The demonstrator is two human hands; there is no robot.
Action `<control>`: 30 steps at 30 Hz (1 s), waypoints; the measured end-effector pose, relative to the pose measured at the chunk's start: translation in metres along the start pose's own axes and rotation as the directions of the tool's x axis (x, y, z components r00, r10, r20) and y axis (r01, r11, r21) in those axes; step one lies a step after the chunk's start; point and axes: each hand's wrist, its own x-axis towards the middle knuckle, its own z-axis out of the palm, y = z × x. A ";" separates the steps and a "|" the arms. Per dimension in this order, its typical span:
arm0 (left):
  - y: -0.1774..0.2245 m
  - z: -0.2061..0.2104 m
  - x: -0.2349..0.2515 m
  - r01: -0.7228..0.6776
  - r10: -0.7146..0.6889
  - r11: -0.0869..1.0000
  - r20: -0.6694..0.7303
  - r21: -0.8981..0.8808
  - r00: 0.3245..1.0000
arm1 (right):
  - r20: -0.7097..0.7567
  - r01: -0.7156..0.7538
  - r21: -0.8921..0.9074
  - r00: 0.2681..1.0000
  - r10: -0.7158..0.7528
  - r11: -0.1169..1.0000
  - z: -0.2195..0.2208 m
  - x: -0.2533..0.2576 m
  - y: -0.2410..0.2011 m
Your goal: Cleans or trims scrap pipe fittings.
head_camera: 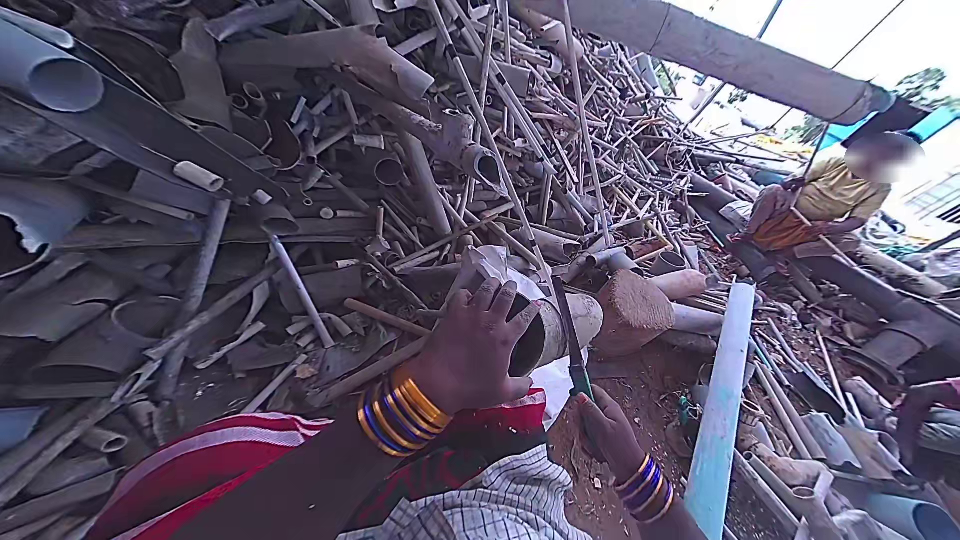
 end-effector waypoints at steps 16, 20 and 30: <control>-0.001 0.016 -0.013 -0.084 0.085 0.996 -0.122 0.018 0.989 | -0.617 0.148 0.269 0.785 0.052 0.952 -0.015 0.021 -0.027; 0.003 0.010 -0.008 -0.079 0.079 0.997 -0.099 0.008 0.992 | 0.054 -0.116 -0.058 0.991 0.119 0.992 -0.001 -0.003 0.000; 0.002 0.014 -0.009 -0.098 0.095 0.995 -0.148 -0.009 0.984 | -0.305 -0.054 0.118 0.948 0.088 0.992 -0.009 0.002 -0.012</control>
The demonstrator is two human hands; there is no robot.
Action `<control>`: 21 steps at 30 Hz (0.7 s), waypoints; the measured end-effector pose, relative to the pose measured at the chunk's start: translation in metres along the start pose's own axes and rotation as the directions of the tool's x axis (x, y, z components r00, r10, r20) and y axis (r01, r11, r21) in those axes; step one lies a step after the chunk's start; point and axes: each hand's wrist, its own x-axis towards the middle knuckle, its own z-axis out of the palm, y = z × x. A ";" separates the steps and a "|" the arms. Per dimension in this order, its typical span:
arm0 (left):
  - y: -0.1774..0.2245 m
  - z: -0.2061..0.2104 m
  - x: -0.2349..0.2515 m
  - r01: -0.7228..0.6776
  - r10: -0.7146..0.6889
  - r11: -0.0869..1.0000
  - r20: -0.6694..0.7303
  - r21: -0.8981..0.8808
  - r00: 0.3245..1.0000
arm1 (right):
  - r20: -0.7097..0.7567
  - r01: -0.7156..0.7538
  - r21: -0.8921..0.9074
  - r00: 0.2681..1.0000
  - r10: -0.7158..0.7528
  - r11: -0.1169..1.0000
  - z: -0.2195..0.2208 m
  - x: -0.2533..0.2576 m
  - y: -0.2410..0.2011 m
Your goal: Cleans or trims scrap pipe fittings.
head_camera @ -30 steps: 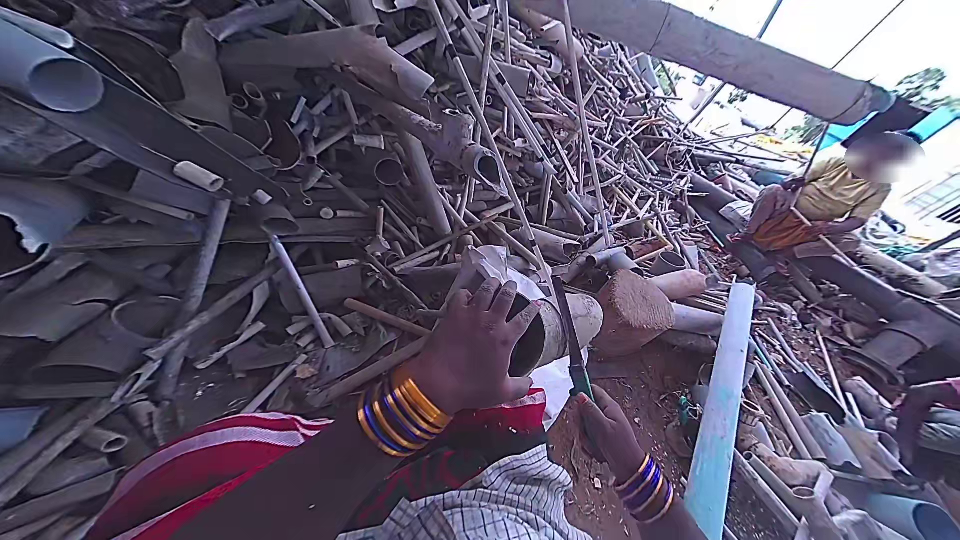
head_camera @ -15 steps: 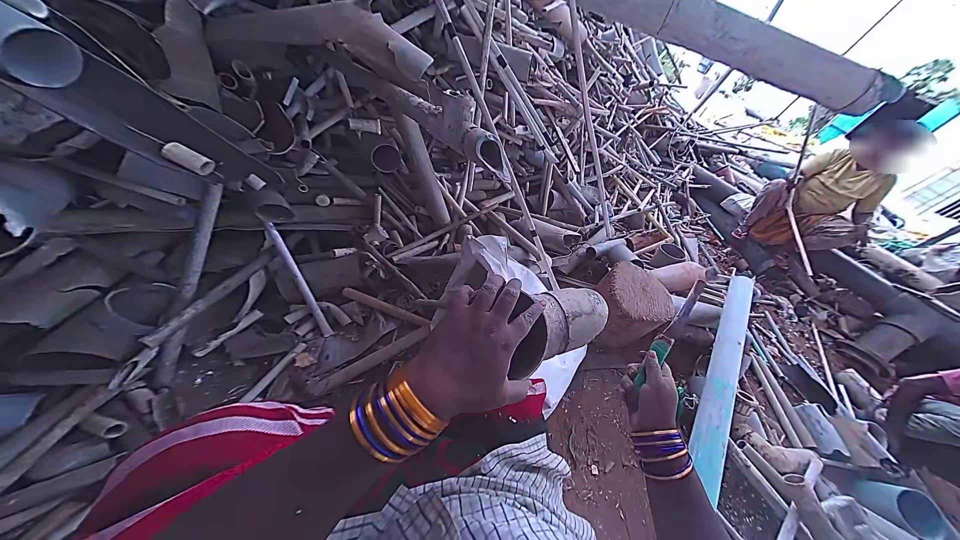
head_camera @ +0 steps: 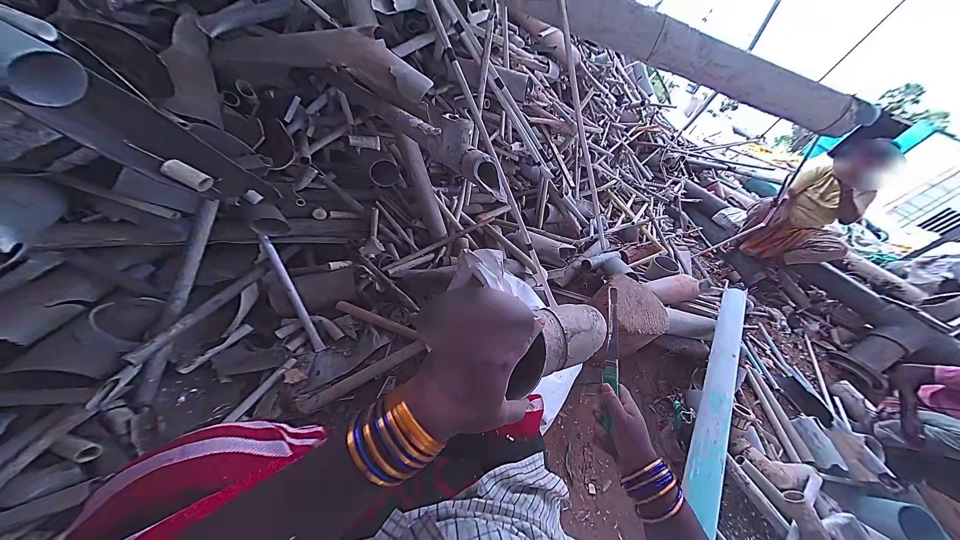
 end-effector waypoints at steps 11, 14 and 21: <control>-0.003 0.003 -0.004 0.015 -0.015 1.000 0.023 0.012 1.000 | 0.006 -0.013 -0.011 1.000 0.013 1.000 0.004 0.000 0.001; -0.001 0.001 -0.001 0.033 -0.033 0.999 0.007 0.006 0.999 | 0.412 -0.023 -0.204 0.905 0.107 0.979 0.002 -0.013 0.008; -0.002 0.006 -0.007 -0.010 0.010 1.000 -0.001 0.027 1.000 | -0.111 -0.039 0.126 0.992 0.053 0.991 -0.002 0.001 -0.016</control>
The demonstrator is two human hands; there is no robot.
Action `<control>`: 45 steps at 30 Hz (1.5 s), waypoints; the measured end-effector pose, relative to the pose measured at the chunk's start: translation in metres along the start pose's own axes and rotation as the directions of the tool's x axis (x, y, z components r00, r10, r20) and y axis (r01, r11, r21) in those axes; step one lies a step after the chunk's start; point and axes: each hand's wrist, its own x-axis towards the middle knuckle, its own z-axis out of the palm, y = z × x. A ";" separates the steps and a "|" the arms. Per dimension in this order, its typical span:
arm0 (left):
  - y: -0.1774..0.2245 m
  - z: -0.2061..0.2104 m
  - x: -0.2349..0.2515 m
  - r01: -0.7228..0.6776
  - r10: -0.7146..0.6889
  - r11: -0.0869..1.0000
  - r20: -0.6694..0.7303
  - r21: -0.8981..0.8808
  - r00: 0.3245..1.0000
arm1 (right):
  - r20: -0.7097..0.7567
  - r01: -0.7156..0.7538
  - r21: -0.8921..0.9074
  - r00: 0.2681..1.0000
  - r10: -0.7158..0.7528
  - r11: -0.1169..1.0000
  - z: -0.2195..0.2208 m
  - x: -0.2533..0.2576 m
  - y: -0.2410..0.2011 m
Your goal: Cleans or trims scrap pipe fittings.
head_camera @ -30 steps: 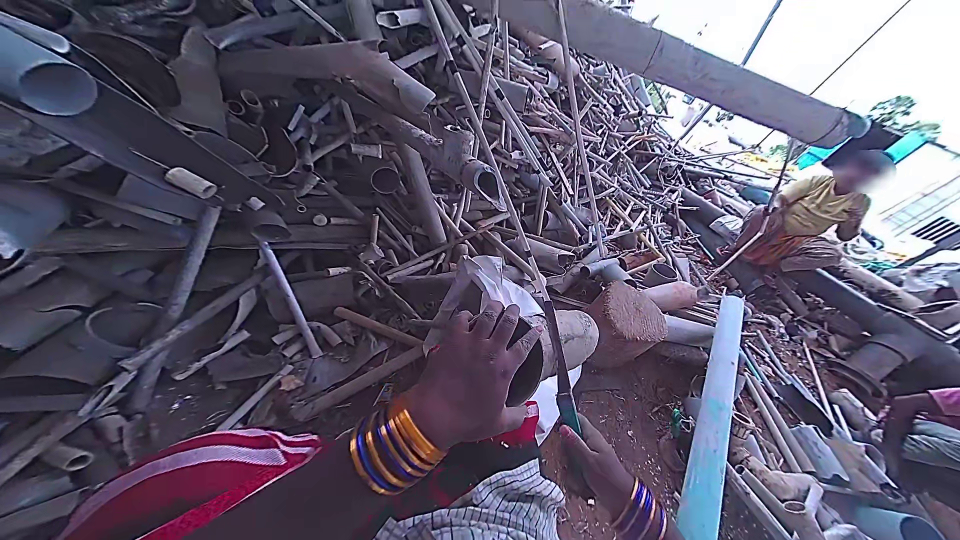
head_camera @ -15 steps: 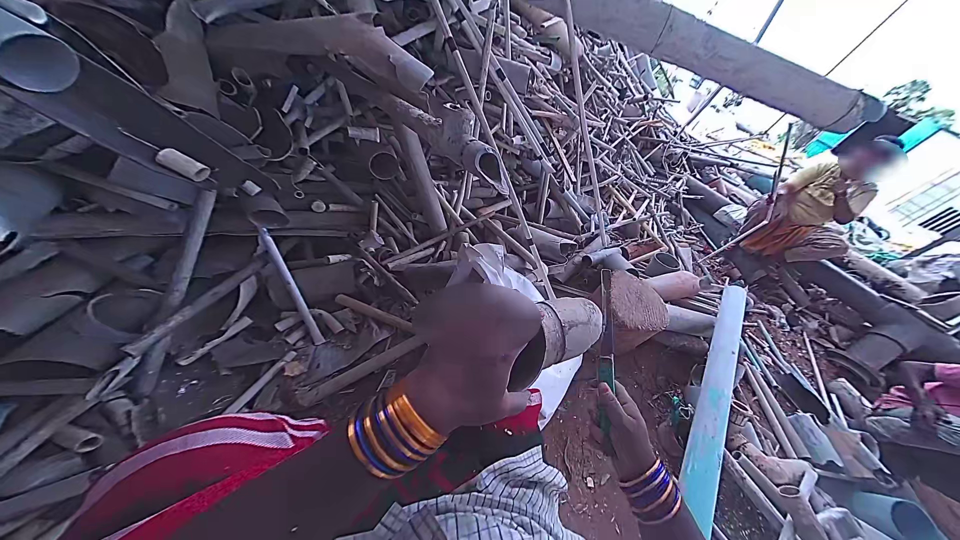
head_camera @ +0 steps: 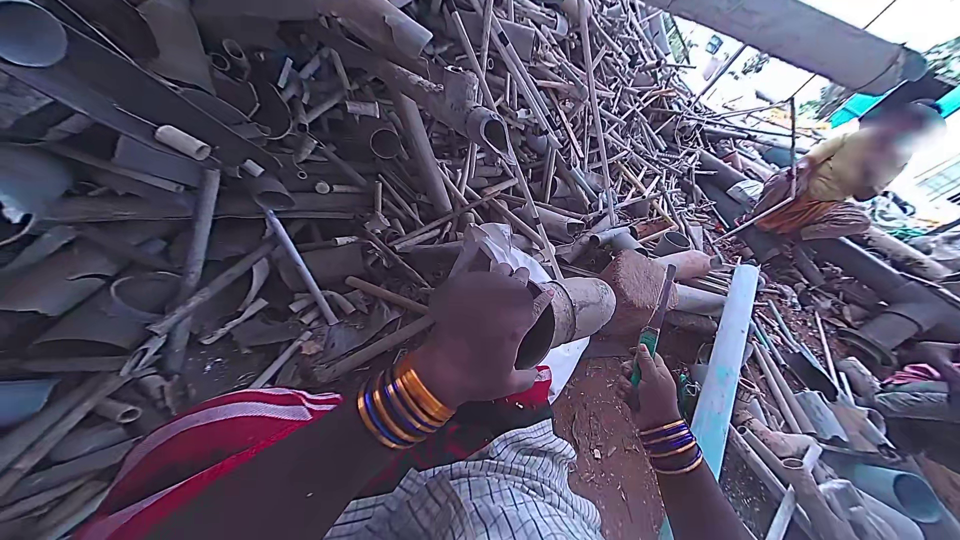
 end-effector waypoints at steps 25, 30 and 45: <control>0.019 0.013 -0.005 -0.091 0.097 0.995 -0.131 0.045 0.987 | 0.468 -0.183 -0.266 0.834 0.292 0.947 -0.010 -0.027 0.002; 0.027 0.007 -0.002 -0.101 0.107 0.994 -0.165 0.046 0.980 | -0.012 -0.121 0.091 0.992 0.123 0.988 -0.011 -0.004 -0.013; 0.022 0.008 -0.003 -0.098 0.100 0.995 -0.136 0.023 0.986 | 0.214 -0.176 -0.173 0.954 0.211 0.969 -0.012 -0.019 0.003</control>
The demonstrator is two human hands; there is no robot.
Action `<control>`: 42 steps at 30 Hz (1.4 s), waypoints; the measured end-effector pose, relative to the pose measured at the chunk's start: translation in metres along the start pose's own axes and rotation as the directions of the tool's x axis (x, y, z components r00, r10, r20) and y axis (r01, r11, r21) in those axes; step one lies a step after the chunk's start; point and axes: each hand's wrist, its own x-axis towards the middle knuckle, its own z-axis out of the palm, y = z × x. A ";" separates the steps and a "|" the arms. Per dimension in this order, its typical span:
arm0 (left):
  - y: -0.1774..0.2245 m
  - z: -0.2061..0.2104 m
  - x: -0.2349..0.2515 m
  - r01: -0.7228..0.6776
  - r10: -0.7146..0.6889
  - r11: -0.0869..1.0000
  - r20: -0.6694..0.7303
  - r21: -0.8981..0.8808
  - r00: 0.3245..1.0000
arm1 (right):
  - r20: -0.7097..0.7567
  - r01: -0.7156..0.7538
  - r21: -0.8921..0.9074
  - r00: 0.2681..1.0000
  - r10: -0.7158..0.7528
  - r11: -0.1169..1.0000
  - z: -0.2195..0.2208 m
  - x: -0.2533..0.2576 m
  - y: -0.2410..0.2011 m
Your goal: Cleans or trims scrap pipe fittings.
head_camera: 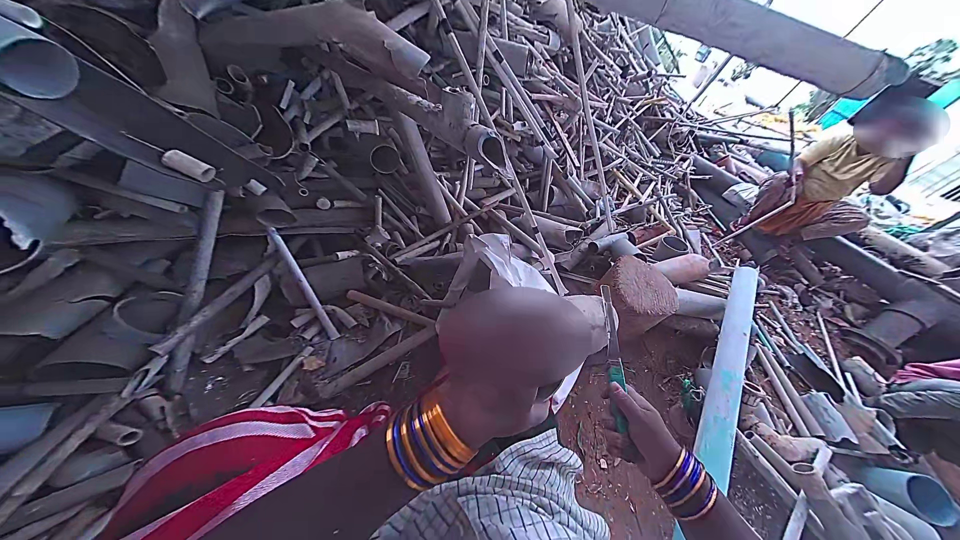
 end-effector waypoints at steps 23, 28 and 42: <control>0.006 0.004 -0.010 -0.048 0.048 0.999 -0.039 0.011 0.998 | 0.289 -0.010 -0.108 0.956 0.041 0.994 0.001 -0.013 0.001; 0.016 0.018 -0.023 -0.062 0.081 0.993 -0.200 0.099 0.976 | -0.247 0.210 0.161 0.955 -0.167 0.964 -0.012 -0.001 -0.020; 0.038 0.052 -0.059 -0.057 0.166 0.952 -0.353 0.300 0.921 | 0.072 0.080 -0.011 0.994 -0.079 0.997 -0.022 -0.008 -0.001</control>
